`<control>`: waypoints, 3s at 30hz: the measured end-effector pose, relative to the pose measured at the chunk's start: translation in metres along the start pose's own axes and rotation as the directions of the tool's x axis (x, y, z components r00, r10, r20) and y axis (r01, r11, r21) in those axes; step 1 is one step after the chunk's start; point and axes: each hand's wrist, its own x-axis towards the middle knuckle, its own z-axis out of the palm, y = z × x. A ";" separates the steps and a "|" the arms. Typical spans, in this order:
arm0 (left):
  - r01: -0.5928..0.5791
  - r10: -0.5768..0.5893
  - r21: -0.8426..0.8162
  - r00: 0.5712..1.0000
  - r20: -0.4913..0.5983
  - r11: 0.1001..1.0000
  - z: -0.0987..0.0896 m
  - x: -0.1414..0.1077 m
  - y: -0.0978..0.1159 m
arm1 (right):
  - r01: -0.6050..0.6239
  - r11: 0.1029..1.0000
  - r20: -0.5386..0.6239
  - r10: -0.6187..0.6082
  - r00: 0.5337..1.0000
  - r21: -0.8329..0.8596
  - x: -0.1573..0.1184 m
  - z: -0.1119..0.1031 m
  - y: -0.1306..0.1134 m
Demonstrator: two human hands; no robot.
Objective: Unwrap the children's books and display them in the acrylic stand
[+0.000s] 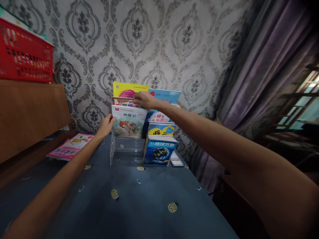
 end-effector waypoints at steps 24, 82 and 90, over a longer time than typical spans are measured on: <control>0.134 -0.127 0.321 0.991 -0.043 0.938 0.009 0.013 0.019 | -0.063 0.960 -0.112 0.033 0.993 -0.273 -0.039 0.037 -0.008; 0.164 -0.156 0.267 0.987 -0.049 0.950 0.004 0.023 0.014 | -0.208 0.933 -0.123 0.179 0.976 -0.292 -0.037 0.033 -0.018; 0.168 -0.163 0.230 0.986 -0.041 0.959 -0.002 0.014 0.018 | -0.196 0.945 -0.152 0.160 0.975 -0.261 -0.049 0.031 -0.021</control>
